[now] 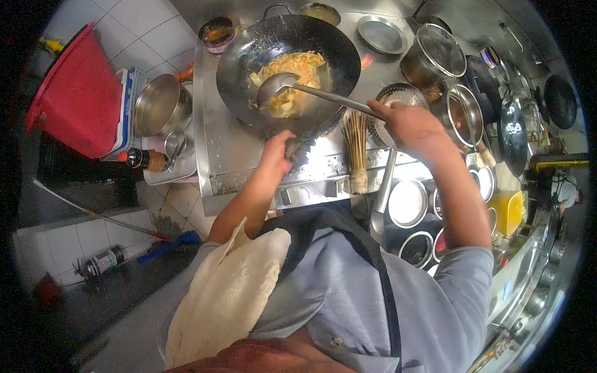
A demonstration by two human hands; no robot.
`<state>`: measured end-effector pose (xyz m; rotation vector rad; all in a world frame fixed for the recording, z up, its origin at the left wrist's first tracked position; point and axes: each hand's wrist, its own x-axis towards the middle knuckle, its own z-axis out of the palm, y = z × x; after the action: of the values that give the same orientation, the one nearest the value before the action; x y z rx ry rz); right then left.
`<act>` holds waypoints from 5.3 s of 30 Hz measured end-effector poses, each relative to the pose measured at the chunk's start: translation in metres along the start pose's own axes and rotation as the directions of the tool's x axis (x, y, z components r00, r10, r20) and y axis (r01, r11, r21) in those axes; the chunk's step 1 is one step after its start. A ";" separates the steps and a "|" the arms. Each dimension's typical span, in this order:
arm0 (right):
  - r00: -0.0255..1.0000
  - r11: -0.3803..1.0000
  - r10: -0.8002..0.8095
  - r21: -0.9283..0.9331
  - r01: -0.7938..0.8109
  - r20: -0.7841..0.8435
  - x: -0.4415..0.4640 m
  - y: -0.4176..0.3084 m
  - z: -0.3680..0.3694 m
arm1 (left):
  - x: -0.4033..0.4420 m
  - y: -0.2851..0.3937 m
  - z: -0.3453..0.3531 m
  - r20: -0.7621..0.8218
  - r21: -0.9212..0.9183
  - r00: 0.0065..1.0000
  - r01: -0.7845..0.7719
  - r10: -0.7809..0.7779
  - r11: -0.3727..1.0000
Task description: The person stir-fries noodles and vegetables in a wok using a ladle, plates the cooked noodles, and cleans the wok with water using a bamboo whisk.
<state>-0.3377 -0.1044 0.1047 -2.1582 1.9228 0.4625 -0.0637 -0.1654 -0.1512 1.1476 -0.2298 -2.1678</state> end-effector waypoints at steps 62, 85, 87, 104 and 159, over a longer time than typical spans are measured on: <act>-0.013 -0.305 0.935 0.784 -0.540 0.354 -0.387 -0.267 0.238 | 0.008 0.058 -0.027 0.089 0.375 0.994 -0.093 0.064 0.923; -0.080 -0.440 0.879 0.736 -0.514 0.470 -0.395 -0.306 0.275 | -0.006 0.056 -0.019 0.078 0.439 0.997 -0.043 0.009 0.897; -0.073 -0.460 0.861 0.708 -0.536 0.504 -0.393 -0.306 0.271 | 0.005 0.059 -0.026 0.057 0.415 0.998 -0.044 0.023 0.909; 0.898 -0.186 0.395 0.974 -0.127 0.193 -0.142 -0.115 0.137 | -0.022 0.035 -0.012 0.057 -0.049 0.997 0.048 -0.045 0.998; 1.000 0.935 -0.003 0.354 0.008 -0.015 -0.065 -0.012 0.081 | -0.147 -0.065 -0.031 -0.166 0.091 0.968 -0.177 0.190 0.980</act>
<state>-0.3396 -0.0134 0.0534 -1.9359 1.8390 0.0858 -0.0124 -0.0188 -0.0990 1.2976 -0.3302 -1.8995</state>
